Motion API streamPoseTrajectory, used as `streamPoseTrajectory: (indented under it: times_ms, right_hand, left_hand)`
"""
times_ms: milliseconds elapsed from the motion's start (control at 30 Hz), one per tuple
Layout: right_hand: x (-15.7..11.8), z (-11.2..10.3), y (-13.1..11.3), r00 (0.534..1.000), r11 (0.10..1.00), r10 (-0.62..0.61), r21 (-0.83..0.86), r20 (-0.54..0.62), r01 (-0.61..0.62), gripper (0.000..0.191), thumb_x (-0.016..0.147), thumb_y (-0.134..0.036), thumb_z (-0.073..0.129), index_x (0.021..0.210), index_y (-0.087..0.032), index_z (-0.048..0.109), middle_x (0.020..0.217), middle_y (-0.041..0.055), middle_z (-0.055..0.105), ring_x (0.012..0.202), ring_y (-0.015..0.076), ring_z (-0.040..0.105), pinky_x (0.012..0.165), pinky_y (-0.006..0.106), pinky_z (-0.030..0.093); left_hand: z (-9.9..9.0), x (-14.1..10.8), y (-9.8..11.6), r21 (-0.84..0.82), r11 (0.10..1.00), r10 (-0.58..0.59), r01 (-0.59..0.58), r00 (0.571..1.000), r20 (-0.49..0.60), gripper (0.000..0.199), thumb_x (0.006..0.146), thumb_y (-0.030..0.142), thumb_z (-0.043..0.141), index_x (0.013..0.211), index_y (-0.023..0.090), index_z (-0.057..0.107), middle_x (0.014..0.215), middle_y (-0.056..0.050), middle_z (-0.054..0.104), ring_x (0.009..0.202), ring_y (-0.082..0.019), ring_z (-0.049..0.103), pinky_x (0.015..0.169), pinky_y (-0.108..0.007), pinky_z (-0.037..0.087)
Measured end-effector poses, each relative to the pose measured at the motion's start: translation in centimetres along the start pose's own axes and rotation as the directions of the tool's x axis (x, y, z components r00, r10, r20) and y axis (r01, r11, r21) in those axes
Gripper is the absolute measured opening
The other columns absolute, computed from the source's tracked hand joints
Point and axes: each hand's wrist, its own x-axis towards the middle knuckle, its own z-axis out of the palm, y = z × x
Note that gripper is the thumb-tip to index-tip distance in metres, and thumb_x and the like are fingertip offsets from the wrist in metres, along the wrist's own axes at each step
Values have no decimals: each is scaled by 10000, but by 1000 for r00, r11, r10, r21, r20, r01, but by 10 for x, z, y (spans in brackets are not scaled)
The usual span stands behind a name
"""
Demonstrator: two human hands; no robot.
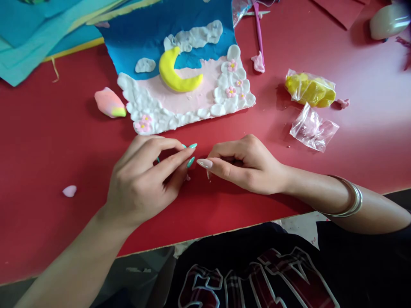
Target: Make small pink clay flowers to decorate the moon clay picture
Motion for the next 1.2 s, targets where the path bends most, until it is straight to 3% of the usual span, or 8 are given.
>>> streamPoseTrajectory:
  times_ms: [233, 367, 967, 1200]
  right_hand:
    - [0, 1, 0, 1000, 999, -7, -33, -5, 7, 301, 914, -262, 419, 750, -94, 607, 529, -49, 437, 495, 30, 366, 512, 171, 300]
    - [-1, 1, 1, 1000, 998, -11, -56, 1, 11, 313, 918, -283, 407, 758, -100, 604, 536, -44, 449, 493, 32, 367, 509, 170, 302]
    - [-3, 5, 0, 998, 979, -51, -196, 39, 58, 322, 908, -306, 404, 682, -125, 547, 564, -30, 473, 480, 41, 330, 505, 194, 274]
    - [-3, 5, -1, 998, 978, -42, -204, 46, 50, 322, 903, -320, 412, 693, -124, 558, 552, -34, 464, 469, 43, 325, 500, 206, 265]
  left_hand:
    - [0, 1, -1, -7, 1000, -5, 5, 999, 35, 226, 813, 218, 568, 1027, 266, 626, 928, -42, 642, 861, -214, 587, 728, -388, 523]
    - [-1, 0, -1, -34, 998, -48, 50, 997, 53, 229, 805, 214, 575, 1018, 272, 632, 931, -38, 644, 870, -216, 589, 747, -394, 522]
    - [-2, 1, 1, 11, 999, 30, -30, 999, 34, 233, 801, 223, 577, 1012, 311, 625, 914, -18, 650, 853, -214, 619, 734, -382, 544]
    - [-3, 1, 3, -29, 1000, -5, 6, 999, 43, 222, 788, 204, 590, 977, 315, 629, 912, -8, 657, 869, -214, 625, 749, -373, 554]
